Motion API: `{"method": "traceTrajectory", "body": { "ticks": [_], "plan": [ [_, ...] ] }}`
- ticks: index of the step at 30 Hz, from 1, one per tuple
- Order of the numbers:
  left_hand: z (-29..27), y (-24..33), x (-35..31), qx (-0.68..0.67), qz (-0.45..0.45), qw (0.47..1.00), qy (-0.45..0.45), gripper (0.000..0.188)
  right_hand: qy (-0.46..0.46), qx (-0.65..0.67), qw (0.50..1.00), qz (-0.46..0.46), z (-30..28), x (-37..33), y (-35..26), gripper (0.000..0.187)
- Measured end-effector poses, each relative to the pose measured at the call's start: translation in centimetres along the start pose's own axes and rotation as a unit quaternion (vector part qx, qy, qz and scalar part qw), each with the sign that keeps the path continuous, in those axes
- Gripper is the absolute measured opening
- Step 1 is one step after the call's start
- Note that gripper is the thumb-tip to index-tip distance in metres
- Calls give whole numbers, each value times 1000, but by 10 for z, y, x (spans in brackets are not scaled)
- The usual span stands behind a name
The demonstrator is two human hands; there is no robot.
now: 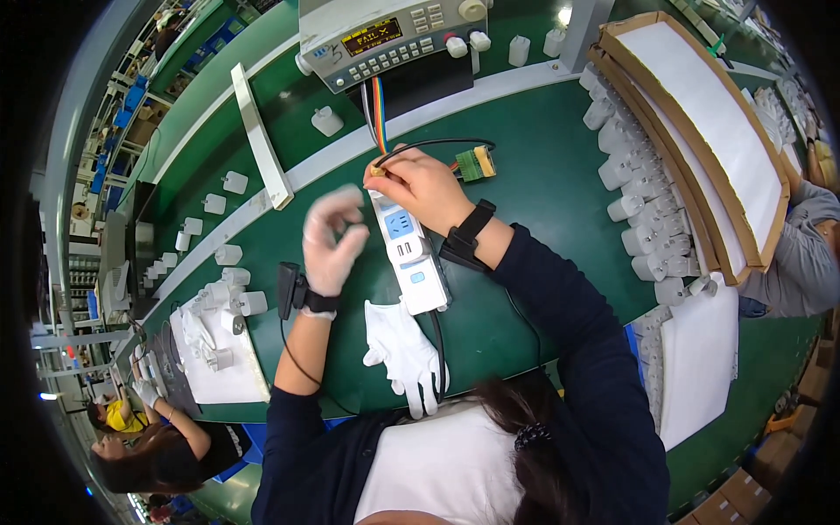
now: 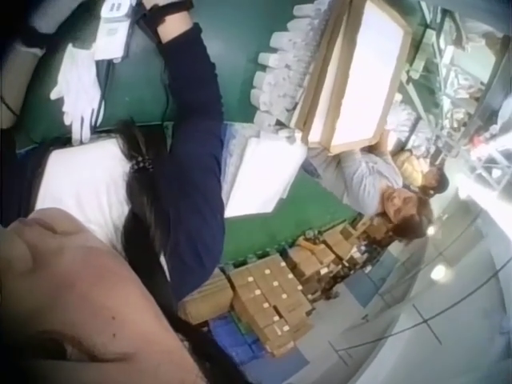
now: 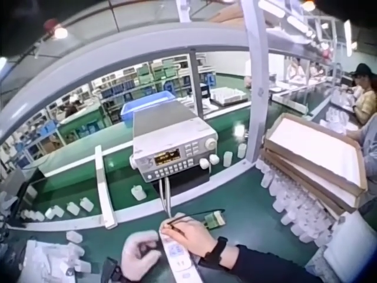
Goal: The person picks up a power adapter, plugs it into a power strip, and touches a probe to it while checking a testing device. After each test, the person removes the adapter and places it back on the conveyor belt, repeating the process for several others.
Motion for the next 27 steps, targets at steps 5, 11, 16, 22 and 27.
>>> {"method": "traceTrajectory", "body": {
  "ticks": [5, 11, 16, 22, 27],
  "plan": [
    [13, -38, 21, 180, -4, 984, -19, 53, 4, 19, 999, -26, -1, 4, -10, 17],
    [17, -35, 25, 167, 56, 984, 6, 48, 46, 100, 990, -89, -25, 10, -45, 13],
    [15, -33, 18, 149, 43, 988, 17, 49, 9, 121, 989, -82, -49, -8, -81, 14],
    [17, -37, 19, 116, 45, 992, 25, 48, -95, 1, 995, 20, -35, -58, -53, 8],
    [-3, -38, 23, 73, 48, 994, 58, 44, -109, -47, 993, 27, -26, -62, -56, 6]
  ]
}}
Point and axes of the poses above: each hand's wrist, its own x-axis towards the middle knuckle, its own z-axis out of the palm, y = z × x, the point moved 2 cm from there along x, towards the middle knuckle, and after that the axes turned 12 degrees about z, right-handed, at the moved point
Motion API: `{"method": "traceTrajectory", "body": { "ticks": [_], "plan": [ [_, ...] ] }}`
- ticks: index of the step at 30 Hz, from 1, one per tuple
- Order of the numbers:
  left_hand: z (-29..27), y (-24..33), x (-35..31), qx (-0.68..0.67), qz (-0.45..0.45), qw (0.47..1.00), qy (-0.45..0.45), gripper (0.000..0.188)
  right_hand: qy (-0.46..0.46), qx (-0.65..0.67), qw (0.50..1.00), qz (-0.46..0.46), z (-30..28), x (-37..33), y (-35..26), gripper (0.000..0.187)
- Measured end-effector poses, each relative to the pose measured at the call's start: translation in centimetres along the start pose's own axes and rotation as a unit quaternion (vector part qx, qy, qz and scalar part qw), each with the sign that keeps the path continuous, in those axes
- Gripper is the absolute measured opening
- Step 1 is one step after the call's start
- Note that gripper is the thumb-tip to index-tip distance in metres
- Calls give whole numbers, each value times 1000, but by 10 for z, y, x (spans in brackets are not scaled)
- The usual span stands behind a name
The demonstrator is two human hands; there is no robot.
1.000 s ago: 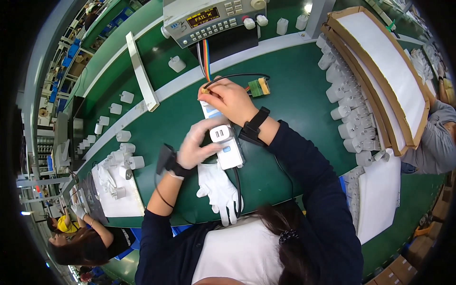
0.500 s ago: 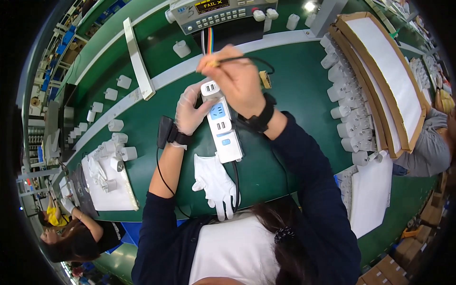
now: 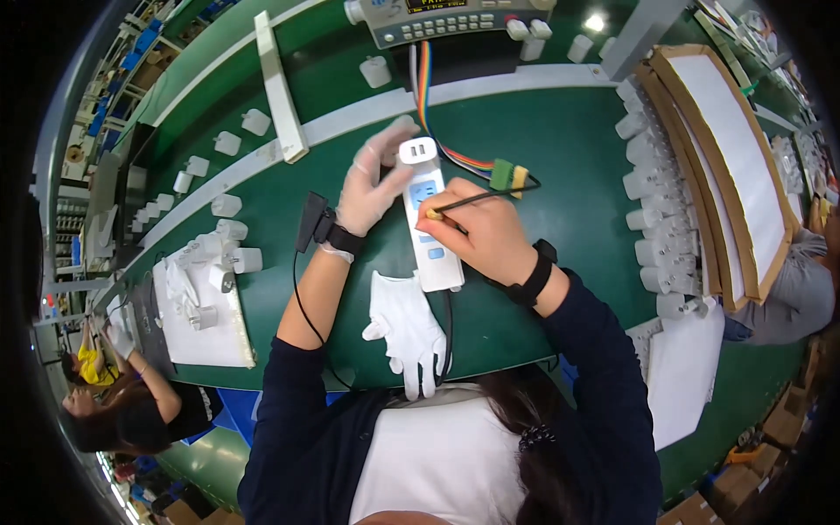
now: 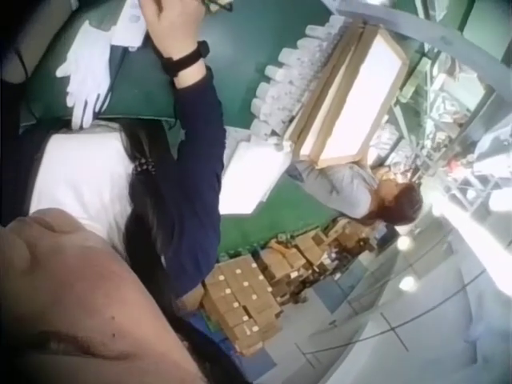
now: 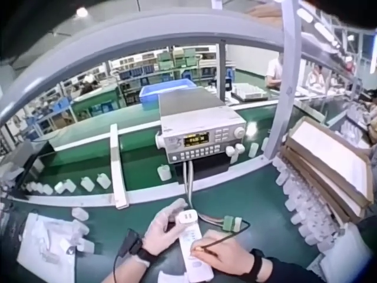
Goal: The person picks up a power adapter, plugs it into a power strip, and touches a probe to it while checking a testing device. After each test, the person removes the adapter and places it back on the conveyor belt, repeating the process for several others.
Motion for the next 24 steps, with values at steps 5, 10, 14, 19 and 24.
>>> {"method": "traceTrajectory", "body": {
  "ticks": [5, 10, 14, 19, 24],
  "plan": [
    [-79, -3, 76, 327, 72, 940, -70, 31, -17, 53, 998, 19, -4, -4, 9, 7],
    [-155, -84, 88, 715, -52, 653, -243, 24, -16, 77, 997, 25, -1, -6, 10, 8],
    [-211, -130, 69, 691, -110, 681, -214, 21, -34, 98, 994, 22, 6, 0, 5, 9],
    [-202, -63, 66, 694, -124, 676, -217, 20, -26, 102, 994, 17, 2, -4, 11, 10],
    [-188, -19, 15, 508, -156, 808, -253, 18, -15, 101, 995, 9, 3, -4, 8, 10]
  ]
}}
Point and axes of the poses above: each hand's wrist, its own x-axis towards the middle knuckle, its own z-axis out of the palm, y = z × x, the point moved 2 cm from there along x, towards the middle knuckle, and after that the axes turned 12 degrees about z, right-handed, at the moved point
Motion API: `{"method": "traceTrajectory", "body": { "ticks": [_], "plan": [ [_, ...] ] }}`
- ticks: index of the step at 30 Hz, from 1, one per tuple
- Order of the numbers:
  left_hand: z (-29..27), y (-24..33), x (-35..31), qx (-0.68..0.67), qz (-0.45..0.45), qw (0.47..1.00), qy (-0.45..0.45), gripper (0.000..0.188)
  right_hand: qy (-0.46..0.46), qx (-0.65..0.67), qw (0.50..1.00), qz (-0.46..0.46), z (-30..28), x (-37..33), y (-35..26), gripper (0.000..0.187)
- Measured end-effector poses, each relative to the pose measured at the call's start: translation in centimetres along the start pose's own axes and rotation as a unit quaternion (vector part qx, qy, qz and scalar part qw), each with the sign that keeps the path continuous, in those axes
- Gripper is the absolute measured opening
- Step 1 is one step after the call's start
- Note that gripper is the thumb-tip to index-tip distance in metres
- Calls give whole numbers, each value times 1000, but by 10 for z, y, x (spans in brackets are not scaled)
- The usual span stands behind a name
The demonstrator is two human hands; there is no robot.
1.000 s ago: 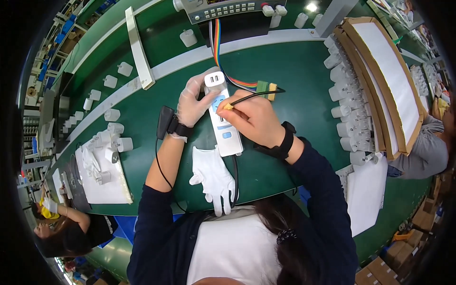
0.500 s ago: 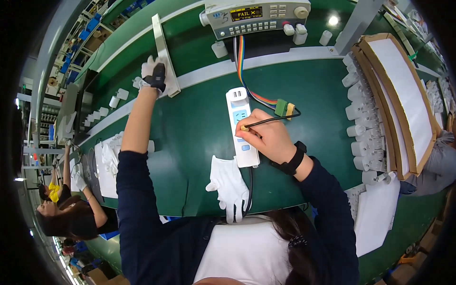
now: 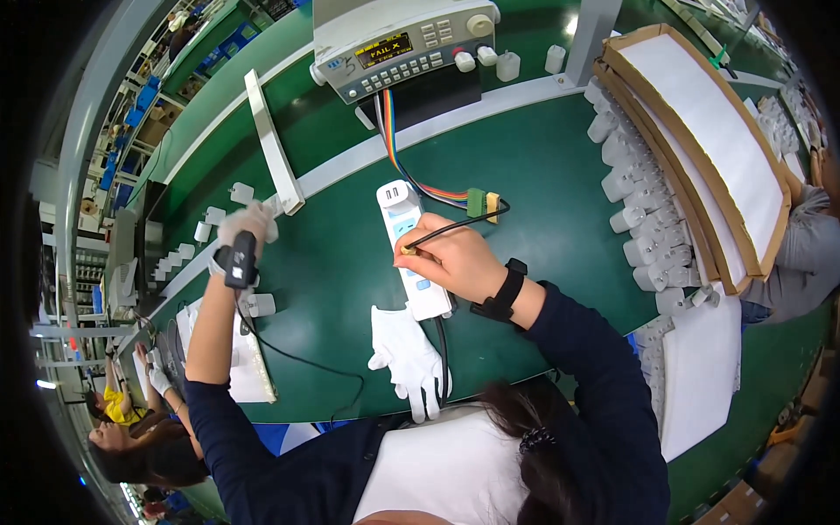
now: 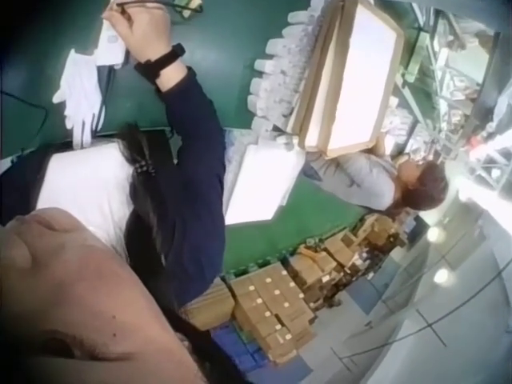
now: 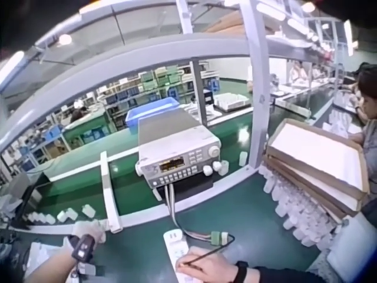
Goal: The person picks up a power adapter, plugs it into a power strip, and touches a probe to it while checking a testing device. After each test, the person removes the adapter and places it back on the conveyor belt, repeating the process for several others.
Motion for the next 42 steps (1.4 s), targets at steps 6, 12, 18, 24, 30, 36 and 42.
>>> {"method": "traceTrajectory", "body": {
  "ticks": [6, 12, 18, 24, 30, 36, 42],
  "plan": [
    [-41, 120, 1, 330, 177, 915, -151, 21, 8, -21, 1000, -8, -1, 3, 3, 11],
    [-84, 258, 84, 237, 412, 847, 239, 11, 27, -37, 998, -34, -3, 0, 7, 11],
    [-63, 267, 154, 178, 343, 895, 223, 29, 26, -13, 999, -38, 4, 2, 5, 12],
    [-64, 282, 152, 172, 289, 923, 186, 41, 35, -20, 999, -32, -1, 2, 7, 17],
    [-62, 272, 152, 172, 315, 922, 143, 32, 30, -21, 999, -28, -1, 1, 7, 17],
    [-66, 270, 149, 154, 332, 908, 204, 13, 36, -8, 998, -54, 1, -1, 8, 11],
    [-80, 257, 124, -10, 406, 893, 191, 18, 21, -12, 999, -22, 1, 3, 0, 17]
  ]
}}
Point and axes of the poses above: each hand's wrist, its own x-axis towards the middle knuckle, its own z-axis out of the palm, y = z × x, the point moved 2 cm from there along x, towards the middle knuckle, and after that the axes turned 12 degrees about z, right-handed, at the moved point
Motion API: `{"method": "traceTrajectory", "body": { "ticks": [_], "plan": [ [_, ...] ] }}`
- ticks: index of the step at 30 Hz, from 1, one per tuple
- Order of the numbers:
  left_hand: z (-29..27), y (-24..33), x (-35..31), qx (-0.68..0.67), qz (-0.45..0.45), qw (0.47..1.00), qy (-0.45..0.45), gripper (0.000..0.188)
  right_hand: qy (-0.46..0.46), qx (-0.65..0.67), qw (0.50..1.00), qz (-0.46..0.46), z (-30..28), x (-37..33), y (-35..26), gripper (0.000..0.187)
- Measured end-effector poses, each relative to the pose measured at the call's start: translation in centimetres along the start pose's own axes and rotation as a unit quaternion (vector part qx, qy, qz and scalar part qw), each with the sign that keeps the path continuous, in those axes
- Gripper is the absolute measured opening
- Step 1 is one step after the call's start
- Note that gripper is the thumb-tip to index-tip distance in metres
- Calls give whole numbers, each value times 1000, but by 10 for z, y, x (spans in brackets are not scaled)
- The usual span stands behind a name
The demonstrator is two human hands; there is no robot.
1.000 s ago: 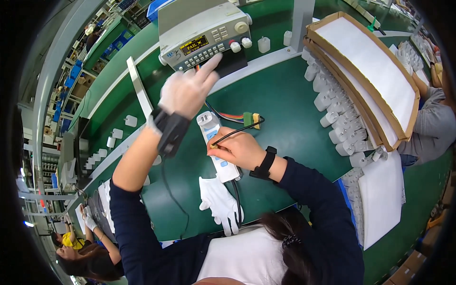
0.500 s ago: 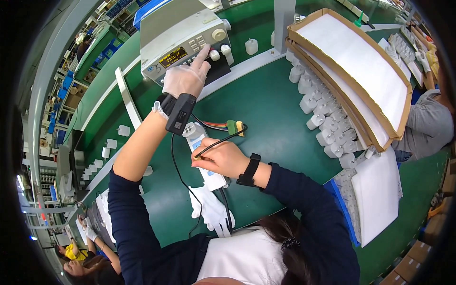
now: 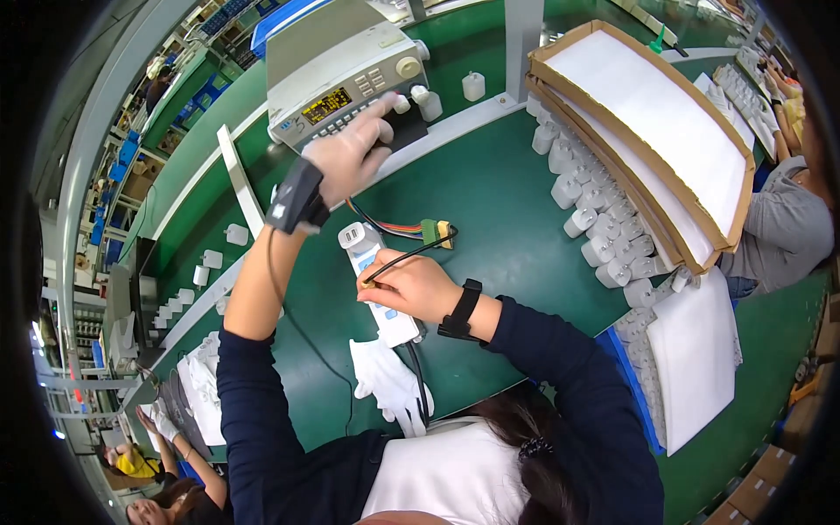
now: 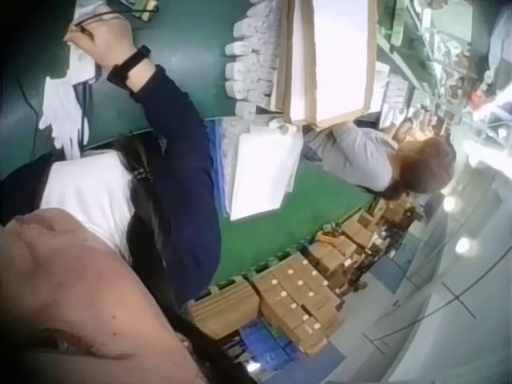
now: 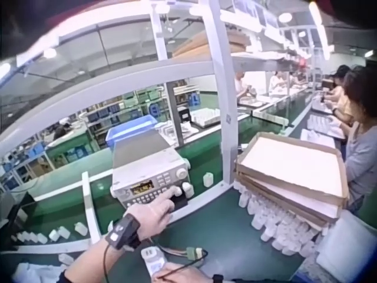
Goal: The person picks up a power adapter, plugs it into a power strip, and touches a probe to it while checking a testing device. After each test, the person removes the adapter and places it back on the conveyor belt, repeating the process for several others.
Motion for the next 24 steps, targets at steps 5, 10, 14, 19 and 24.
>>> {"method": "traceTrajectory", "body": {
  "ticks": [5, 10, 14, 19, 24],
  "plan": [
    [-16, 49, -62, -298, -13, 948, 111, 29, 12, 9, 999, -34, -5, -3, 12, 13],
    [34, 95, -148, -510, -177, 791, 289, 42, -25, 6, 1000, 2, -1, -2, 5, 13],
    [65, 100, -167, -456, -177, 842, 229, 45, -23, -8, 1000, -1, -3, -3, 7, 13],
    [73, 105, -170, -344, -150, 921, 106, 51, -10, -5, 1000, 9, -1, -4, 6, 14],
    [76, 103, -170, -363, -152, 911, 123, 51, -9, -8, 1000, 17, 0, -4, 7, 16]
  ]
}}
Point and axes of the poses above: each hand's wrist, its own x-axis towards the middle knuckle, its own z-axis out of the palm, y = z × x, the point moved 2 cm from there along x, towards the middle knuckle, and after that the axes turned 12 degrees about z, right-handed, at the moved point
